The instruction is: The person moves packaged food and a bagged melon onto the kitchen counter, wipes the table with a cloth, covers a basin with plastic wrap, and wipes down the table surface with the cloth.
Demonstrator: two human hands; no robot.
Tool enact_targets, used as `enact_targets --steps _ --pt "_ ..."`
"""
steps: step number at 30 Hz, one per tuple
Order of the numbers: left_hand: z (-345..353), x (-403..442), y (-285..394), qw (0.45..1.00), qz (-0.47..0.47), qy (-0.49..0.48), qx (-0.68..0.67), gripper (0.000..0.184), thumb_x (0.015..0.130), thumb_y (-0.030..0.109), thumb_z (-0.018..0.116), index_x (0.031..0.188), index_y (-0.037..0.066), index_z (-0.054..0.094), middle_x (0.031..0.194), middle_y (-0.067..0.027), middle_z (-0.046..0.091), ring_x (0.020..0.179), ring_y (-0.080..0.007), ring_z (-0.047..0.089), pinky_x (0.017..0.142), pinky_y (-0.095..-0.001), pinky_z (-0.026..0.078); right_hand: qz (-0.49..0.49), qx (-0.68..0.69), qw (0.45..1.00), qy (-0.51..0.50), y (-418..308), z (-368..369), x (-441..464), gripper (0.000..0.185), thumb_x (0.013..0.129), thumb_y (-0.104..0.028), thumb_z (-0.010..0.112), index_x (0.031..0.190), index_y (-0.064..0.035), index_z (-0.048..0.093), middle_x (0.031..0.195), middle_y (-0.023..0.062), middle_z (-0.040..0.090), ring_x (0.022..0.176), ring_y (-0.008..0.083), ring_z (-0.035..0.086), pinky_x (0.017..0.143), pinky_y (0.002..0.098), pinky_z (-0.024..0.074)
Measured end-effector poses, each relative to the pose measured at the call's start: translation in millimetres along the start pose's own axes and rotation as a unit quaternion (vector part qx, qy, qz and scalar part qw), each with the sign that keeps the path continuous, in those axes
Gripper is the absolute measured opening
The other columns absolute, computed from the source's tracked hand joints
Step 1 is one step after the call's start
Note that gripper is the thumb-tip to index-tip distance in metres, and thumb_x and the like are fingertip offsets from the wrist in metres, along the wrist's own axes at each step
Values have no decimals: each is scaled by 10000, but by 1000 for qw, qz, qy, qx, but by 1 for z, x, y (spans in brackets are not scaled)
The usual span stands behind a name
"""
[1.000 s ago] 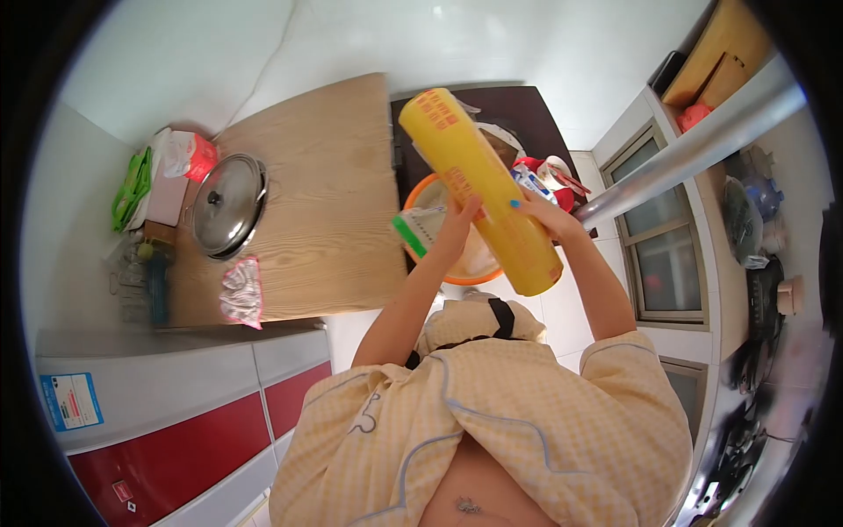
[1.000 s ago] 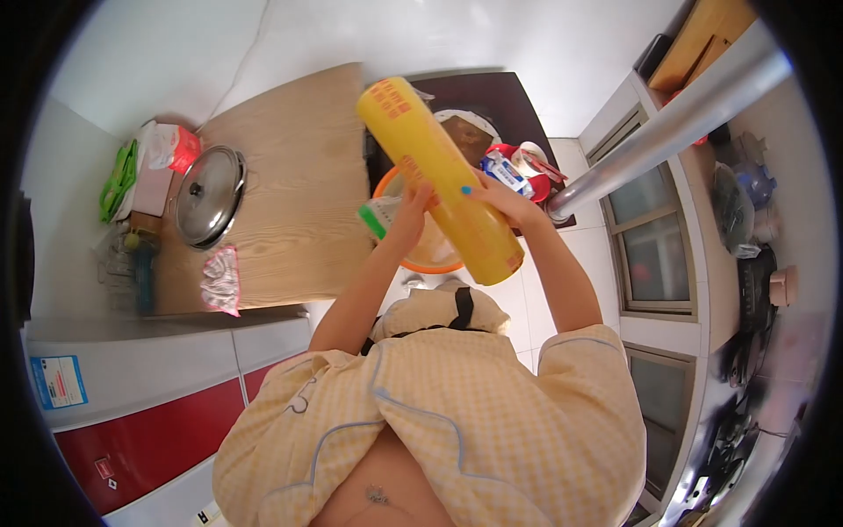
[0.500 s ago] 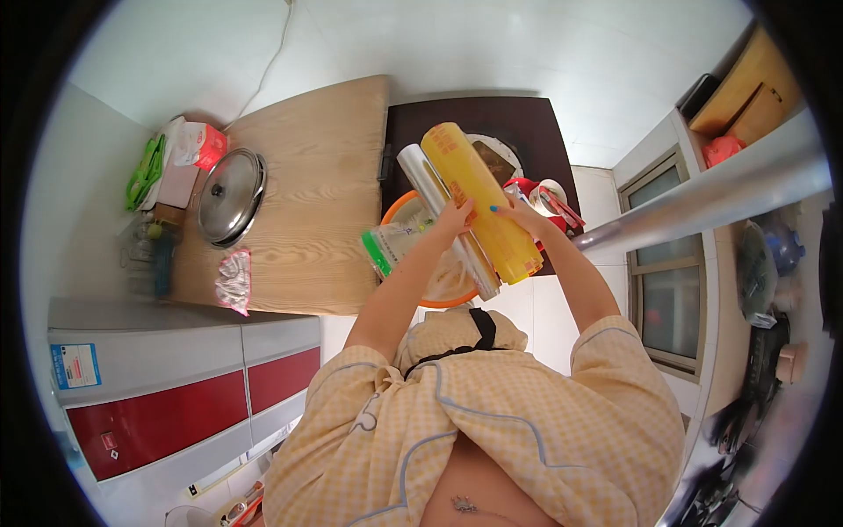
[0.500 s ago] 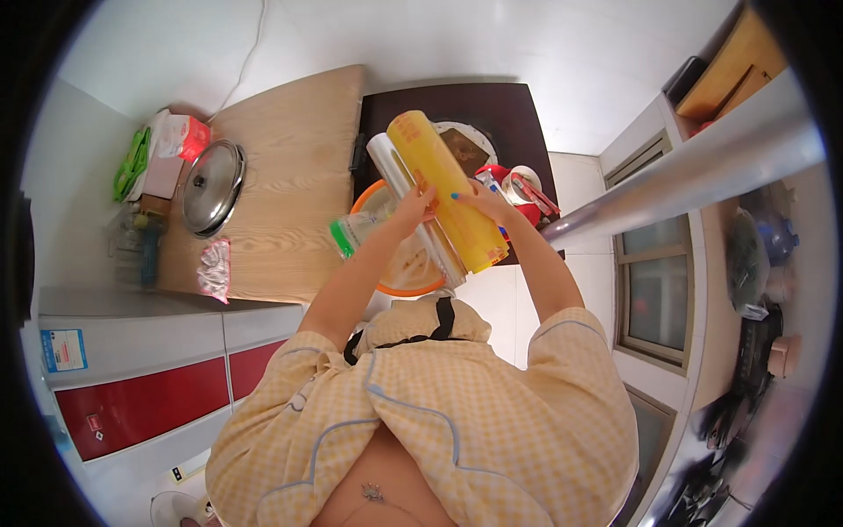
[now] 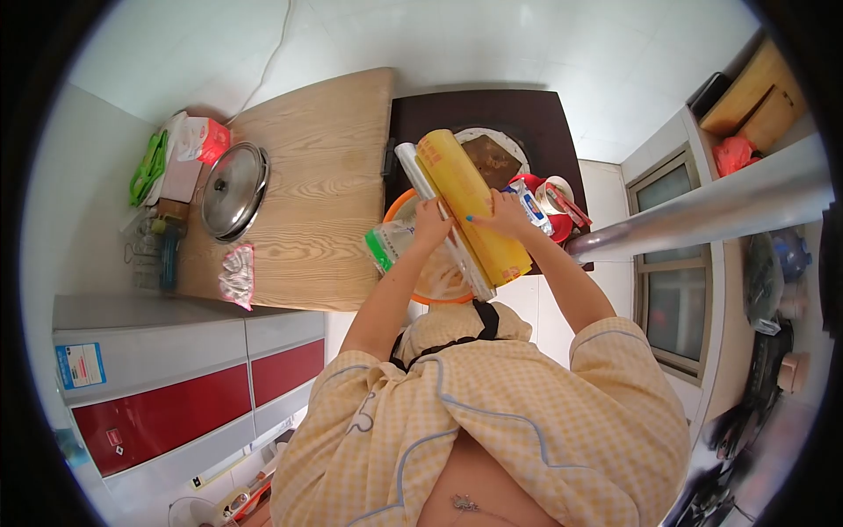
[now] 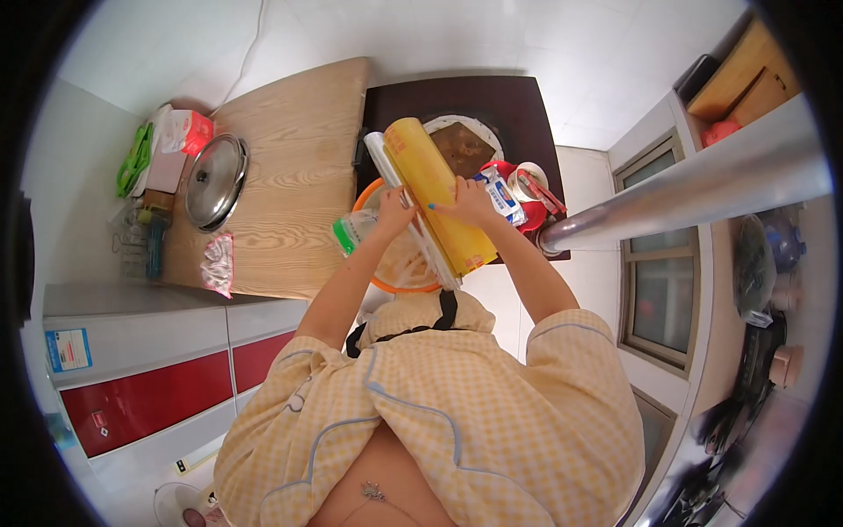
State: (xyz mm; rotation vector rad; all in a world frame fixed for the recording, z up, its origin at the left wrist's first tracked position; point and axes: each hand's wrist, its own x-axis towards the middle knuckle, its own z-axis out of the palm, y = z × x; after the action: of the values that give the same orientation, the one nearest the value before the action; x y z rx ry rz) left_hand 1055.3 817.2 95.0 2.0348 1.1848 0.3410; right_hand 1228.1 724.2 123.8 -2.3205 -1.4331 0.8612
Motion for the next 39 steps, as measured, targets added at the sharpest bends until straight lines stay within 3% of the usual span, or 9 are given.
enact_targets --steps 3,5,8,12,13,19,28,32,39 --pt "1 -3 -7 999 23 38 -7 499 709 152 635 1133 -7 425 1166 -201 352 1025 -354 442 860 -372 388 -46 -91 994 28 2 1 2 886 678 -597 560 1264 3 276 1184 230 432 1067 353 451 787 358 448" --pt "-2 -1 -8 998 38 47 2 428 718 125 618 1097 13 451 1121 -185 371 940 -326 484 811 -359 413 0 104 994 -44 11 1 9 727 780 -505 499 1252 10 295 897 133 549 695 181 570 552 272 467" --pt "-8 -3 -14 997 17 35 -68 327 732 109 593 1031 25 490 1068 -178 399 835 -284 518 764 -344 429 10 253 957 -142 18 -15 13 677 816 -494 457 1243 8 305 842 103 559 566 143 554 437 223 417" --pt "-17 -12 -21 993 59 87 -46 229 752 112 569 958 24 526 1028 -169 433 771 -246 539 744 -330 436 21 225 974 -32 13 -10 7 728 827 -514 431 1311 -8 230 1059 128 533 836 172 565 544 237 440" --pt "-19 -13 -22 991 74 95 -66 200 759 118 561 933 20 538 1013 -167 447 761 -243 542 738 -332 436 51 208 975 -66 7 -18 4 776 817 -511 456 1336 -10 169 1191 161 460 1006 195 507 687 265 454" --pt "-27 -22 -24 987 52 94 -118 161 769 132 549 879 15 560 930 -159 500 754 -256 543 718 -342 432 -14 271 962 -40 15 -3 17 838 777 -388 593 1332 29 123 1243 205 404 1127 232 431 928 291 335" --pt "-14 -23 -31 986 36 99 -133 156 771 130 542 867 8 561 883 -163 524 734 -259 547 700 -359 431 -165 225 947 -156 -14 -18 -7 628 799 -222 583 1278 54 285 1221 155 448 1052 172 474 854 278 403" --pt "-14 -12 -34 979 51 143 -135 140 762 101 535 856 0 560 841 -148 542 719 -252 552 677 -358 438 -232 205 951 -26 3 -5 7 494 817 -182 548 1248 -14 376 1091 109 540 911 134 533 748 251 445" --pt "-32 -13 -26 968 40 181 -172 97 748 45 517 823 6 565 817 -130 558 698 -226 559 644 -325 440 -63 288 955 7 19 4 14 385 821 -206 525 1156 -27 459 1000 143 572 948 198 537 812 277 406"
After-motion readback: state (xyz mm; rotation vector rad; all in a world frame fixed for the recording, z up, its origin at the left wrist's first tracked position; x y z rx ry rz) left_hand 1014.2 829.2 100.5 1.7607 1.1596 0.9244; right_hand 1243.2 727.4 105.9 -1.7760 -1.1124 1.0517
